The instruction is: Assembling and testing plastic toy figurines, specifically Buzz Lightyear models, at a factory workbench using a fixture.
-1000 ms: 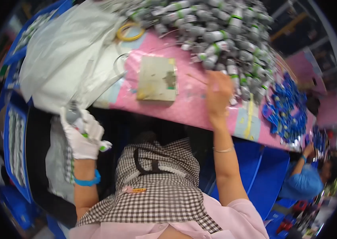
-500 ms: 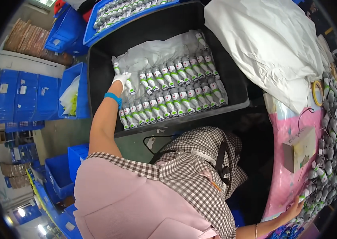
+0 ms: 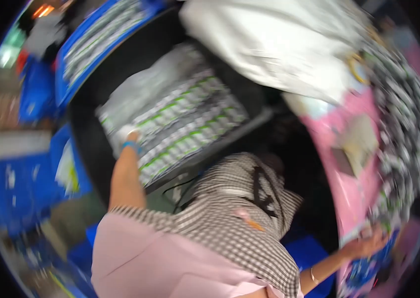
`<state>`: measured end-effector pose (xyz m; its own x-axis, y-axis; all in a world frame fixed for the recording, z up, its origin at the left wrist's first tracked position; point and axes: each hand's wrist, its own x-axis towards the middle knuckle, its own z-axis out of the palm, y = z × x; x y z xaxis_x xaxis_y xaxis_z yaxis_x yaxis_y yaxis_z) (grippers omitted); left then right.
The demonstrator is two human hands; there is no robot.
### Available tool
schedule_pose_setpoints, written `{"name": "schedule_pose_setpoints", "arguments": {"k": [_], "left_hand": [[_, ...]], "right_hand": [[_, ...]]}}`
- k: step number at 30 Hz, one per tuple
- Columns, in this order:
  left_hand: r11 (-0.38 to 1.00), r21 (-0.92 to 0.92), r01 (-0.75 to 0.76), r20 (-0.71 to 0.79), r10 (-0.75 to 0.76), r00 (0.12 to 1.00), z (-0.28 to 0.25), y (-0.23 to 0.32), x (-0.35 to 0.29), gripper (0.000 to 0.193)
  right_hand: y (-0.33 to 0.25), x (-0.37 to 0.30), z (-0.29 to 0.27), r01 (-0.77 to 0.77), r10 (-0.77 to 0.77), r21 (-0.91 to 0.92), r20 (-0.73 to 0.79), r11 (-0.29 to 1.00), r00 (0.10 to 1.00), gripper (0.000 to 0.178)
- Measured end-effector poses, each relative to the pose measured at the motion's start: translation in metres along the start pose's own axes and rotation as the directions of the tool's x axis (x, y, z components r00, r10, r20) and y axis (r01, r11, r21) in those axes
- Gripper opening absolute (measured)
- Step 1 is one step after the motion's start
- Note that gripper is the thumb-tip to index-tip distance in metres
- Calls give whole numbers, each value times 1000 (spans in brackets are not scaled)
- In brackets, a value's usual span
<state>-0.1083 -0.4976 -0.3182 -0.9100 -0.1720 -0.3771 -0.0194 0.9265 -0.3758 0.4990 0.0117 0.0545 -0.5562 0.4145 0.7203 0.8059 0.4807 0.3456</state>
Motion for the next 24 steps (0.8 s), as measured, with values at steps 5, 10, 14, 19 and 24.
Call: {"name": "schedule_pose_setpoints", "arguments": {"k": [5,10,14,19,24], "left_hand": [[88,-754,-651,-657,-65,751,-214,64,-151,27],[-430,-889,-160,-447,890,92,-341,195,-402,33],[-273,-947,-171,-287,956,63,-345,230,-468,43],[-188,-942,277,-186,982,35,-343,235,-471,40],[-105,-994,15,-105,993,-45,-338,243,-493,43]], "right_hand": [[-132,45,6,-568,354,799,599,-199,719,47],[-174,64,2,-535,92,575,729,-619,678,21],[-188,54,-1,-515,-46,710,566,-481,823,23],[-92,60,49,-667,368,664,559,339,743,13],[-71,57,114,-523,385,324,402,788,830,16]]}}
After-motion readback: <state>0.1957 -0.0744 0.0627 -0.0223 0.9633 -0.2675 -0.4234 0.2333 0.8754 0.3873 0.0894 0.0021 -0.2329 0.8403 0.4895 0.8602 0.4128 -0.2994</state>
